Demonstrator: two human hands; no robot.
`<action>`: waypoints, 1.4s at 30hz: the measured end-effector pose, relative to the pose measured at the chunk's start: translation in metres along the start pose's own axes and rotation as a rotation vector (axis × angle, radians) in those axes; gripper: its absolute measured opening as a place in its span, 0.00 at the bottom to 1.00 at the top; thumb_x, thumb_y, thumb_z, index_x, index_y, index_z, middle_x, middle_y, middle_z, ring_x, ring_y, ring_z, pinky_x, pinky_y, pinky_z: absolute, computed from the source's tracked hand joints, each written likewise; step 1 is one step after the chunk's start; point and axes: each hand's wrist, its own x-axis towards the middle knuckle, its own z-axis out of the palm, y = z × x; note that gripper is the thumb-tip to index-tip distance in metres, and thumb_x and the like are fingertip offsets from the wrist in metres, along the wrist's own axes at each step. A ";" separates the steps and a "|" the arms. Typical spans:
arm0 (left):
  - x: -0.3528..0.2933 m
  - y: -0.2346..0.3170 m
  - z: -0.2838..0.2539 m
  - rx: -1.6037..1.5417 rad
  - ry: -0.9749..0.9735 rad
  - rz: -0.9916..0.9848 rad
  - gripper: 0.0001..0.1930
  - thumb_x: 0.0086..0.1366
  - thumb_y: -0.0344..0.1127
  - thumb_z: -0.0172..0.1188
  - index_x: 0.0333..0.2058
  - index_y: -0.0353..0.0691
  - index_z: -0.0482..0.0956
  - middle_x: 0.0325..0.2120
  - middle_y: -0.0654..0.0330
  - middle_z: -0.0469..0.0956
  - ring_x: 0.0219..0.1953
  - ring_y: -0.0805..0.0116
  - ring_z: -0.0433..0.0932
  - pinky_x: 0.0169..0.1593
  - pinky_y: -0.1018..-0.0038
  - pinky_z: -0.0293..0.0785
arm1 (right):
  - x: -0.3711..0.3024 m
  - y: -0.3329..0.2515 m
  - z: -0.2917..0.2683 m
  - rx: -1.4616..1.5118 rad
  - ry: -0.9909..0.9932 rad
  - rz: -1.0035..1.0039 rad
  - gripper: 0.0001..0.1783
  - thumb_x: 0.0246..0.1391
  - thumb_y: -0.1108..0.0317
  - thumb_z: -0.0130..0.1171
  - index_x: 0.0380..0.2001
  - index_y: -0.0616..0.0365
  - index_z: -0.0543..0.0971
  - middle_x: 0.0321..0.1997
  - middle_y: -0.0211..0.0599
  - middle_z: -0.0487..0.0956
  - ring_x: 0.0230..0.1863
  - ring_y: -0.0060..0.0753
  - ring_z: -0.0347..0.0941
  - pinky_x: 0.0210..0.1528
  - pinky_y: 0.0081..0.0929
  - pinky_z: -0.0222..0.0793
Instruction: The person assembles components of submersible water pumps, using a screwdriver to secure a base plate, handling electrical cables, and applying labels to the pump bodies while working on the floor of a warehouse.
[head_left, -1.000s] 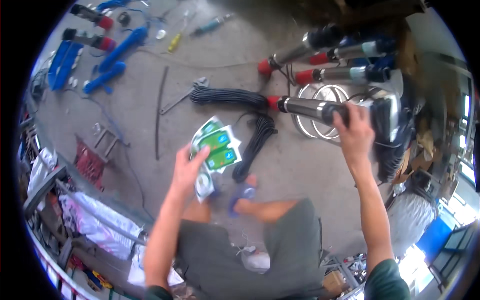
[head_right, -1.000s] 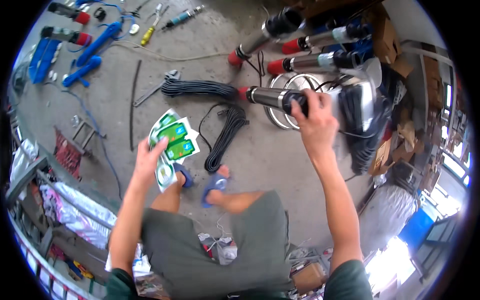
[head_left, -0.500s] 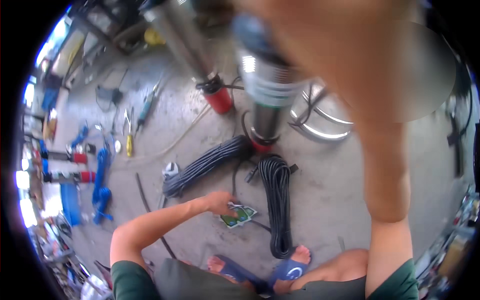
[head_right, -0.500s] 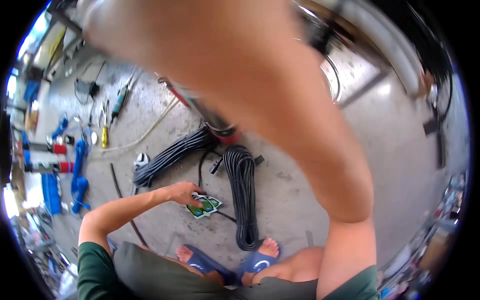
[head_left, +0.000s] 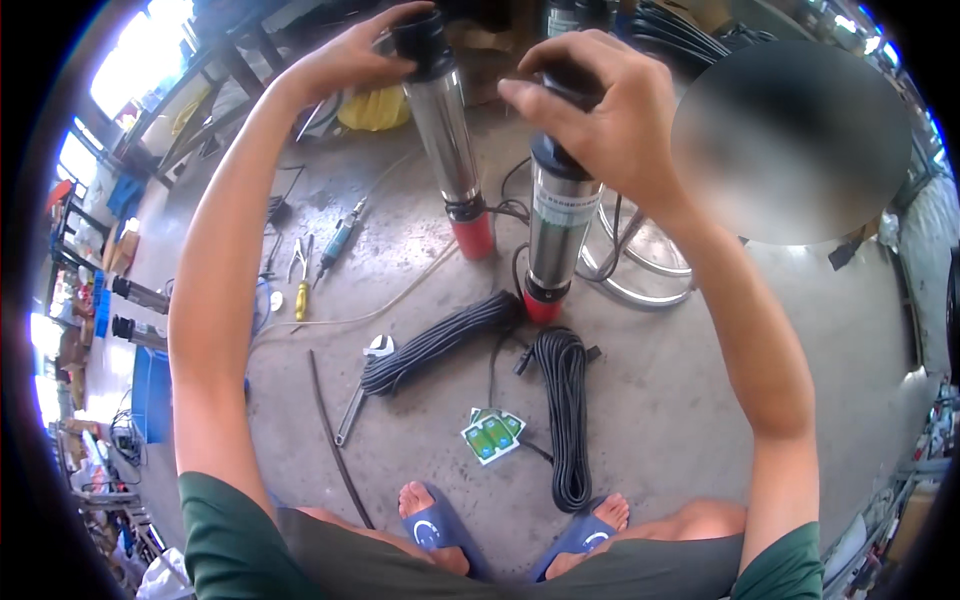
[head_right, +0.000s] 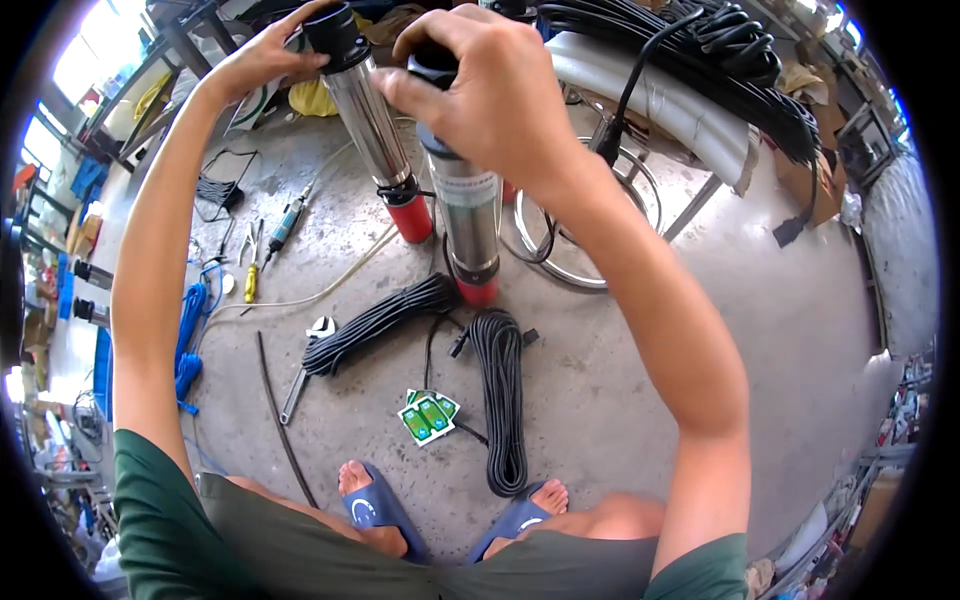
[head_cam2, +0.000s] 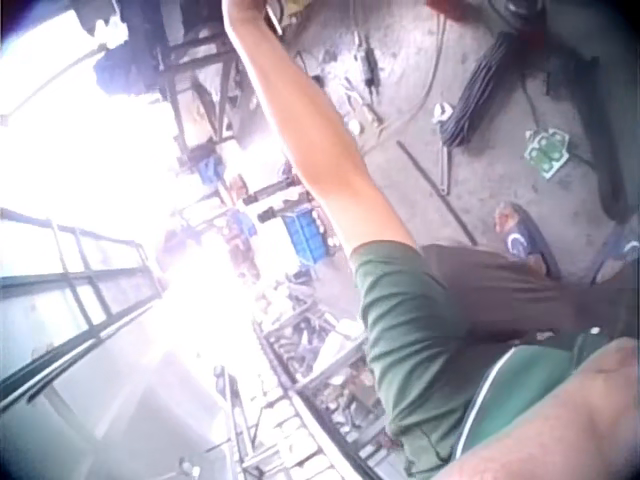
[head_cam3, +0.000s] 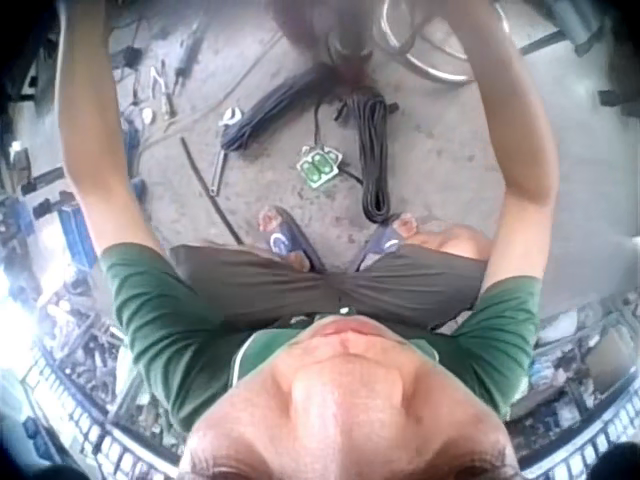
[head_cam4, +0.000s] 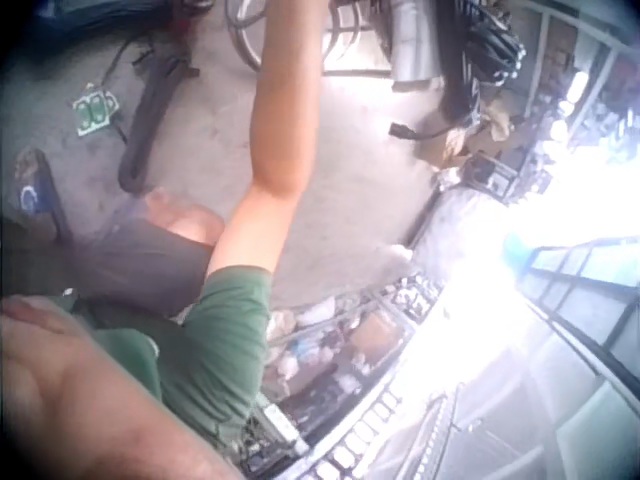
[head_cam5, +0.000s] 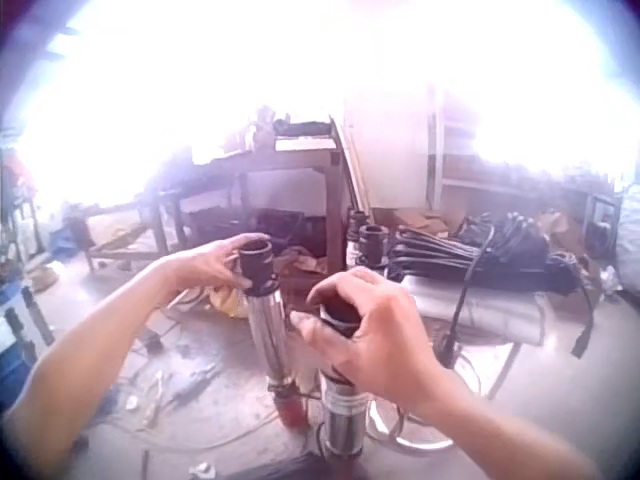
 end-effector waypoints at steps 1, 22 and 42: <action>0.022 -0.037 -0.006 -0.127 0.005 0.147 0.43 0.59 0.40 0.74 0.70 0.39 0.63 0.58 0.48 0.77 0.59 0.59 0.77 0.62 0.65 0.73 | -0.001 0.011 0.003 -0.053 0.012 -0.042 0.18 0.54 0.59 0.73 0.40 0.61 0.85 0.36 0.38 0.84 0.36 0.30 0.81 0.42 0.26 0.76; -0.026 0.034 0.072 0.603 0.744 -0.288 0.32 0.53 0.62 0.71 0.39 0.33 0.83 0.40 0.43 0.84 0.49 0.49 0.83 0.55 0.57 0.78 | 0.010 -0.013 -0.027 -0.074 -0.368 0.302 0.12 0.56 0.67 0.61 0.41 0.61 0.81 0.34 0.41 0.83 0.38 0.34 0.80 0.48 0.30 0.74; -0.021 0.001 0.050 0.427 0.704 0.006 0.26 0.46 0.47 0.82 0.31 0.30 0.81 0.28 0.50 0.84 0.31 0.67 0.82 0.39 0.67 0.79 | 0.016 -0.024 -0.013 -0.508 -0.375 0.164 0.19 0.60 0.58 0.61 0.38 0.69 0.78 0.38 0.59 0.81 0.46 0.63 0.78 0.48 0.48 0.73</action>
